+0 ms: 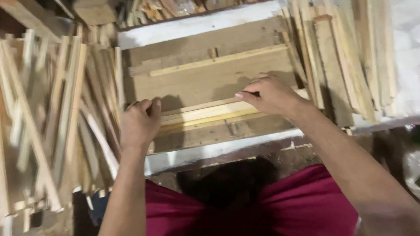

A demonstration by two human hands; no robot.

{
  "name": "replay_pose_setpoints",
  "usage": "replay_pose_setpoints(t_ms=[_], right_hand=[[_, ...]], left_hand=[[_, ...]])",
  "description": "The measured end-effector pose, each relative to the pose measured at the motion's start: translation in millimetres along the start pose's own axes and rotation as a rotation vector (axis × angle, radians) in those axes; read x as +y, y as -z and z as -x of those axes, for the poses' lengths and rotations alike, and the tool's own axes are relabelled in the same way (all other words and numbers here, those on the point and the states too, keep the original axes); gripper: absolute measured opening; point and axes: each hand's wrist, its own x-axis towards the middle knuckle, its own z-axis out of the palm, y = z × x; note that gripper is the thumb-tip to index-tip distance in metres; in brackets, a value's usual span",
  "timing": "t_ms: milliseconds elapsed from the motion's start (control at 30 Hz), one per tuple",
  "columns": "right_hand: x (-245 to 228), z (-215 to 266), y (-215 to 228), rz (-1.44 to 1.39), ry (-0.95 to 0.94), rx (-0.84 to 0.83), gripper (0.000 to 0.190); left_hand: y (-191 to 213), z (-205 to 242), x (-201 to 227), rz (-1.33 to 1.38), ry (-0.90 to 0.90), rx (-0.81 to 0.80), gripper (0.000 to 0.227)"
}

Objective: Arranging thin wooden strips into a jig to create a panel, including marking them with a pen.

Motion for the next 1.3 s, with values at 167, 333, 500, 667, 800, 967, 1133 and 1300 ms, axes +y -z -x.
replay_pose_setpoints(t_ms=[167, 333, 500, 667, 800, 967, 1133, 1300], right_hand=[[17, 25, 7, 0.108, 0.016, 0.205, 0.021], [50, 62, 51, -0.069, -0.242, 0.474, 0.011], [236, 90, 40, 0.418, -0.548, 0.596, 0.009], [219, 109, 51, 0.215, -0.97, 0.439, 0.031], [248, 116, 47, 0.161, -1.028, 0.465, 0.028], [220, 133, 71, 0.0, -0.714, 0.766, 0.019], [84, 102, 69, -0.141, -0.272, 0.687, 0.012], [8, 35, 58, -0.084, -0.458, 0.099, 0.028]], left_hand=[[0, 14, 45, -0.161, -0.254, 0.052, 0.021], [-23, 10, 81, -0.375, -0.196, -0.026, 0.029], [-48, 13, 164, -0.117, -0.322, -0.141, 0.022], [-71, 18, 239, 0.034, -0.467, -0.279, 0.026], [-67, 19, 260, 0.055, -0.491, -0.334, 0.031], [-30, 20, 249, 0.351, -0.292, -0.492, 0.043], [4, 9, 204, 0.484, -0.241, -0.057, 0.044], [-4, -23, 100, 0.397, -0.104, 0.263, 0.049]])
